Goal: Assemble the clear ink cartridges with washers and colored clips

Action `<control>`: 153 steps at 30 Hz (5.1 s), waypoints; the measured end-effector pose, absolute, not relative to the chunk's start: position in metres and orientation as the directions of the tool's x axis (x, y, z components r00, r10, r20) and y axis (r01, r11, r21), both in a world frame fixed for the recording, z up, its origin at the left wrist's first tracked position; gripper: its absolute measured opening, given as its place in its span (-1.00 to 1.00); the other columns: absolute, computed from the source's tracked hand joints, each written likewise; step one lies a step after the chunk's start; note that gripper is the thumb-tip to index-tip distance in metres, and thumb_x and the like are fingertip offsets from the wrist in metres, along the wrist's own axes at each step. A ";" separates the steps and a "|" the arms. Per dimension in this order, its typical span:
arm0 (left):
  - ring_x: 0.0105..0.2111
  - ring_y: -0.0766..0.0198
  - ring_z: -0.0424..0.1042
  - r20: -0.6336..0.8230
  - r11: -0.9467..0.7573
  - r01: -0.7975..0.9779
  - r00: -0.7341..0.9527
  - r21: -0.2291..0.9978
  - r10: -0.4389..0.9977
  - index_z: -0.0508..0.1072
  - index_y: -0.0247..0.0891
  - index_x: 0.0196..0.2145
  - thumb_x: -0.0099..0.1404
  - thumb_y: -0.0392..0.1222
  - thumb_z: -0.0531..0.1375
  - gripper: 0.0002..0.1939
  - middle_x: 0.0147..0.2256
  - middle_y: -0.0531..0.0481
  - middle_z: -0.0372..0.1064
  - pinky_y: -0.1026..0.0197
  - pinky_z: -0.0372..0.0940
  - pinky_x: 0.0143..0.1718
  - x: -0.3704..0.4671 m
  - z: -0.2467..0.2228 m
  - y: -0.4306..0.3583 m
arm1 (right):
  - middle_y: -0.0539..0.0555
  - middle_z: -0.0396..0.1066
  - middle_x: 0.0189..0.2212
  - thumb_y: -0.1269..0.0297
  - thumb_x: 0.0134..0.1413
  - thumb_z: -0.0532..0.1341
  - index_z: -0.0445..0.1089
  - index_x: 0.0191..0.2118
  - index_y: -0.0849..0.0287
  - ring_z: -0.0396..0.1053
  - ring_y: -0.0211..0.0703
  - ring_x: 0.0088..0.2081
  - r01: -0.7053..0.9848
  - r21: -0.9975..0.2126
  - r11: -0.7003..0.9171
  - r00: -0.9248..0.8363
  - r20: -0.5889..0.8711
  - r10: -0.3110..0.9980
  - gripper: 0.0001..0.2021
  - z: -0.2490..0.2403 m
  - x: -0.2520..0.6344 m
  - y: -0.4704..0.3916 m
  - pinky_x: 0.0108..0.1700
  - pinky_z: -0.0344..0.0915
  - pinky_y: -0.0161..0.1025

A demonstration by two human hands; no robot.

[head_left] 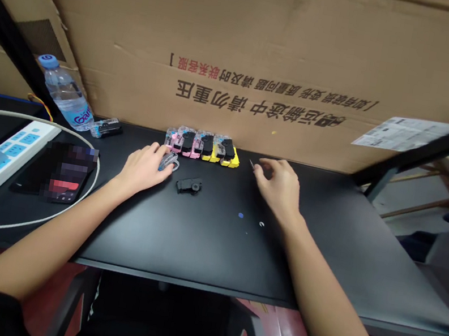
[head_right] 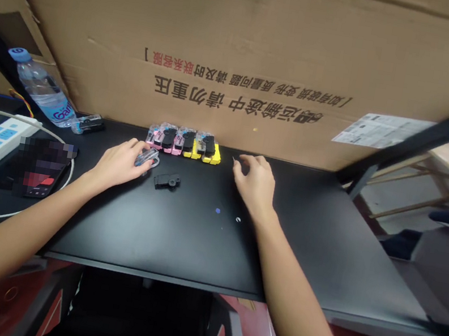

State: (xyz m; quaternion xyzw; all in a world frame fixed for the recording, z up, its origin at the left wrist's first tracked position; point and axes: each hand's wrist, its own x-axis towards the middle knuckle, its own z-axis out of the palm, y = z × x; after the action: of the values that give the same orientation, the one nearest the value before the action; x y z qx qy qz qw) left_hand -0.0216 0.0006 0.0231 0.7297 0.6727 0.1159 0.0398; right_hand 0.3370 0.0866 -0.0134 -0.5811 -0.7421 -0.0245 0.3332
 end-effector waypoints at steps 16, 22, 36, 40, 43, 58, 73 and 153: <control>-0.26 0.03 0.55 0.038 -0.127 0.851 0.126 0.510 0.991 0.46 -0.14 -0.08 0.37 0.05 0.29 -0.72 -0.20 -0.06 0.58 0.11 0.29 -0.23 -0.020 0.017 0.003 | 0.18 0.54 -0.08 0.04 0.42 0.30 0.52 0.23 0.05 0.53 0.07 -0.08 0.448 -0.584 0.677 -0.630 0.331 0.702 -0.62 -0.014 0.257 0.031 0.03 0.52 0.05; -0.37 0.20 0.52 0.087 -0.136 0.542 0.115 0.829 0.990 0.48 -0.17 0.05 0.40 0.07 0.29 -0.63 -0.27 -0.02 0.59 0.19 0.35 -0.27 -0.021 0.012 0.008 | 0.16 0.54 -0.05 0.01 0.26 0.44 0.59 0.02 0.04 0.54 0.05 -0.08 0.365 -0.755 0.545 -0.434 0.380 0.817 -0.68 -0.016 0.268 0.038 -0.07 0.55 -0.01; -0.38 0.27 0.52 -0.131 0.115 0.080 0.248 0.990 0.960 0.51 -0.15 0.09 0.35 -0.07 0.34 -0.62 -0.28 -0.03 0.57 0.30 0.38 -0.44 -0.014 0.021 0.006 | 0.24 0.47 0.24 0.06 0.16 0.48 0.55 0.12 0.09 0.63 0.01 -0.03 0.195 -0.895 0.401 -0.454 0.280 0.846 -0.54 -0.028 0.262 0.039 0.13 0.63 0.10; -0.16 0.13 0.64 -0.189 0.211 -0.029 0.334 0.977 0.923 0.56 -0.24 -0.08 0.34 -0.04 0.33 -0.72 -0.15 -0.15 0.64 0.14 0.55 -0.19 -0.015 0.021 0.006 | 0.15 0.66 -0.13 0.04 0.21 0.43 0.52 0.13 0.14 0.66 0.01 -0.20 0.248 -0.906 0.343 -0.431 0.214 0.877 -0.55 -0.027 0.262 0.039 -0.01 0.65 0.04; -0.06 0.06 0.66 -0.194 0.241 -0.080 0.384 0.967 0.903 0.59 -0.26 0.06 0.32 -0.06 0.25 -0.59 -0.01 -0.25 0.65 0.04 0.58 -0.08 -0.017 0.022 0.007 | 0.07 0.63 -0.31 0.02 0.20 0.44 0.53 0.11 0.15 0.62 -0.03 -0.28 0.298 -0.877 0.378 -0.417 0.236 0.878 -0.55 -0.023 0.261 0.038 -0.12 0.62 -0.04; -0.41 0.28 0.45 -0.012 -0.084 0.251 0.358 0.964 0.934 0.58 -0.22 0.03 0.33 0.12 0.39 -0.55 -0.30 0.00 0.57 0.23 0.38 -0.34 -0.013 0.018 0.006 | 0.11 0.59 -0.14 -0.11 0.28 0.37 0.51 -0.01 0.09 0.57 -0.01 -0.20 0.211 -0.885 0.415 -0.445 0.291 0.847 -0.61 -0.010 0.256 0.028 -0.04 0.58 0.04; -0.66 0.40 0.26 0.031 -0.095 0.194 0.308 0.976 0.951 0.19 -0.13 -0.17 0.54 0.37 0.06 -0.52 -0.50 0.20 0.30 0.31 0.20 -0.60 0.011 -0.005 -0.008 | 0.01 0.42 -0.31 -0.35 0.33 0.23 0.37 -0.10 0.06 0.51 -0.15 -0.36 0.078 -0.989 0.125 -0.470 0.074 0.879 -0.49 -0.008 0.237 0.011 -0.23 0.63 -0.13; -0.36 0.24 0.48 0.241 -0.336 0.466 0.252 0.819 0.937 0.68 -0.27 -0.21 0.35 -0.01 0.40 -0.75 -0.30 -0.03 0.62 0.22 0.31 -0.28 0.002 0.005 -0.002 | 0.12 0.56 -0.21 -0.15 0.38 0.28 0.56 -0.12 0.11 0.47 0.03 -0.17 0.343 -0.791 0.507 -0.382 0.376 0.844 -0.61 -0.019 0.242 0.023 -0.02 0.40 -0.03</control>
State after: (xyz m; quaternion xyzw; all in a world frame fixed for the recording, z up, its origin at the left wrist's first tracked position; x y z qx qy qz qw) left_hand 0.0023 -0.0020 0.0046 0.7262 0.4830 0.3748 0.3144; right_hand 0.2425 0.0230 -0.0186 -0.3855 -0.7701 0.3128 0.4006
